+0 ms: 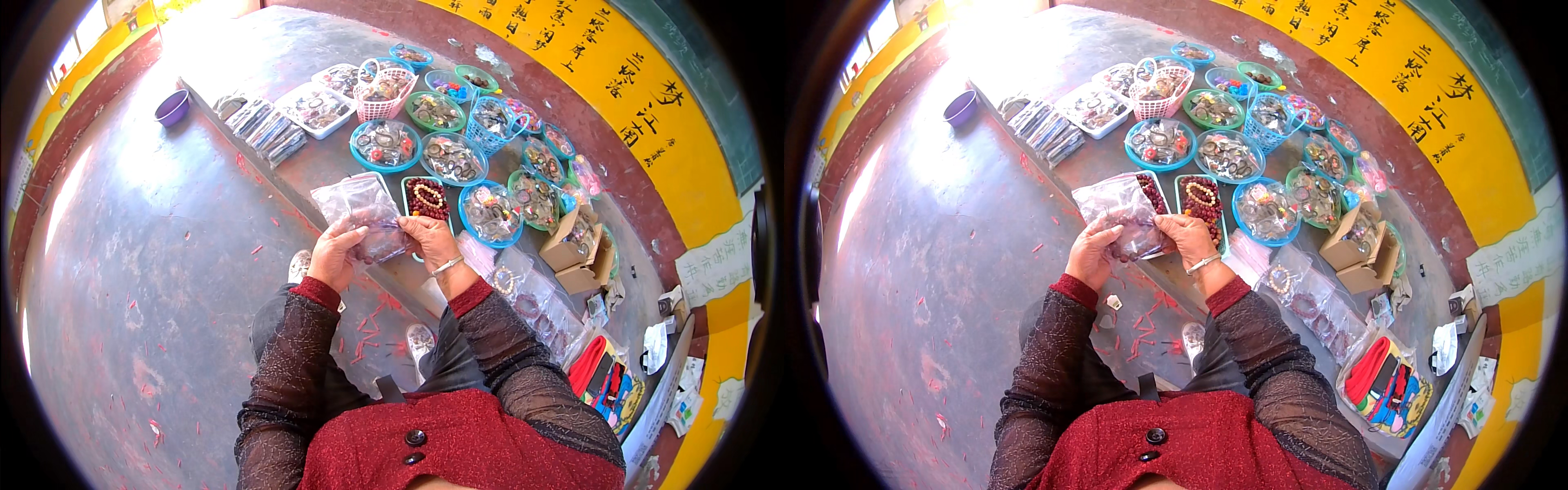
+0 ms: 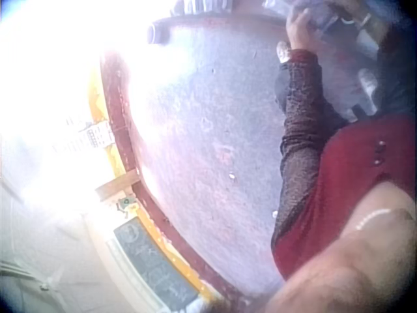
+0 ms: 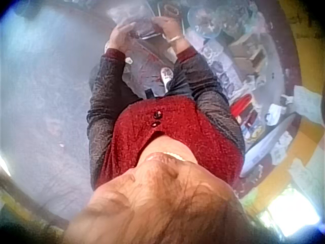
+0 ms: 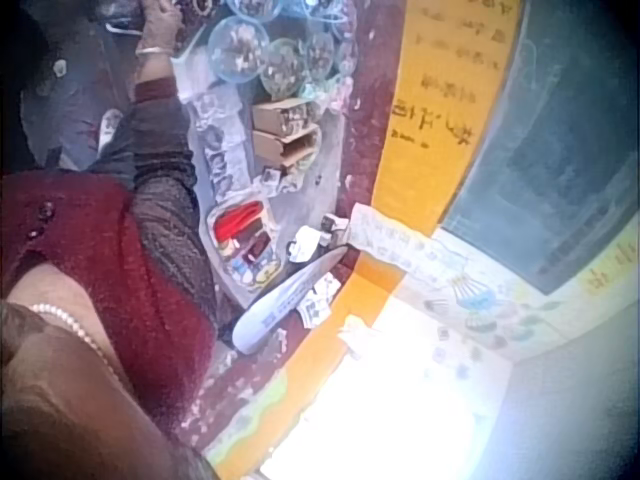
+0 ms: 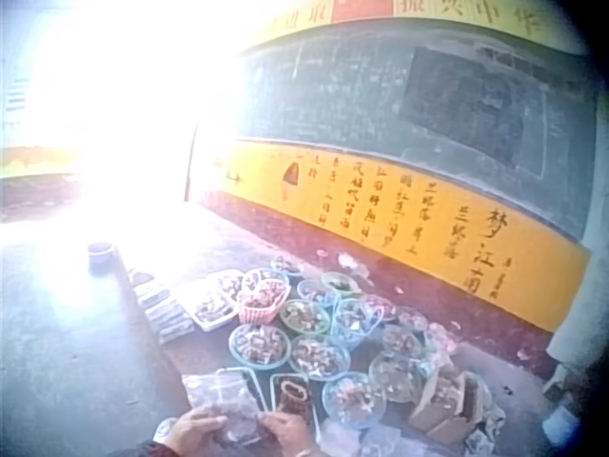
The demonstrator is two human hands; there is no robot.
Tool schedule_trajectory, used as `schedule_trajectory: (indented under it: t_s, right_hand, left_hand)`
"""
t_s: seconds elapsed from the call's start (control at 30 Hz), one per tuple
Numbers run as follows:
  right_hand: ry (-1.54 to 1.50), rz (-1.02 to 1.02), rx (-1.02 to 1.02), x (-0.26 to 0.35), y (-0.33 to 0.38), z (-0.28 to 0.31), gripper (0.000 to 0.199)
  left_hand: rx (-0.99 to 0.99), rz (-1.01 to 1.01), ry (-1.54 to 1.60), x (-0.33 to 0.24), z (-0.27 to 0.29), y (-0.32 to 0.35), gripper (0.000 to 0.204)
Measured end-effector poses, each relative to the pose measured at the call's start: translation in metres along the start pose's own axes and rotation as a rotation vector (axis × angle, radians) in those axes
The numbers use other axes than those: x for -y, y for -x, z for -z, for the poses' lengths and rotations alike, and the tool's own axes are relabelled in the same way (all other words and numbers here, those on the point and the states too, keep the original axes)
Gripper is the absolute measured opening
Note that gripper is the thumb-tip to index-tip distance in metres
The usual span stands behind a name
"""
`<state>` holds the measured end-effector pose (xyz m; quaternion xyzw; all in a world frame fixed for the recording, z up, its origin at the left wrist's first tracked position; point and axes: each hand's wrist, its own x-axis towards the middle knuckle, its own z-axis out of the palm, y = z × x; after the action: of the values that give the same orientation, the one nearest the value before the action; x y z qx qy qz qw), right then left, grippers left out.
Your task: The person sits on the floor and repeatedly picks up beaded bracelets from trays, places them into small clear plastic bags, and sets the filled bags aside. The person handles the items by hand, organizing them into packaging.
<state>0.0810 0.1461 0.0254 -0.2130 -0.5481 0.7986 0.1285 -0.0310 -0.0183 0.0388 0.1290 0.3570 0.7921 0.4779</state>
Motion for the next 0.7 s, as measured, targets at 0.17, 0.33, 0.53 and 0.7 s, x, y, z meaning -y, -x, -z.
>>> schedule_trajectory:
  t_s: [0.17,0.33,0.53,0.7]
  right_hand:
    - [-0.091,0.108,-0.061,-0.009,-0.005,0.000,0.021]
    - [-0.240,-0.036,-0.001,0.002,-0.004,0.004,0.022]
    - [-0.336,0.022,-0.017,0.000,-0.007,0.007,0.016]
    - [-0.320,0.155,-0.072,0.006,-0.003,0.006,0.014]
  left_hand:
    - [0.017,-0.024,0.016,0.005,0.007,-0.005,0.035]
    - [0.063,0.009,0.030,0.002,0.001,0.000,0.036]
    - [0.095,0.147,-0.099,0.007,-0.001,-0.003,0.035]
    - [0.057,0.161,-0.113,0.004,-0.005,0.001,0.036]
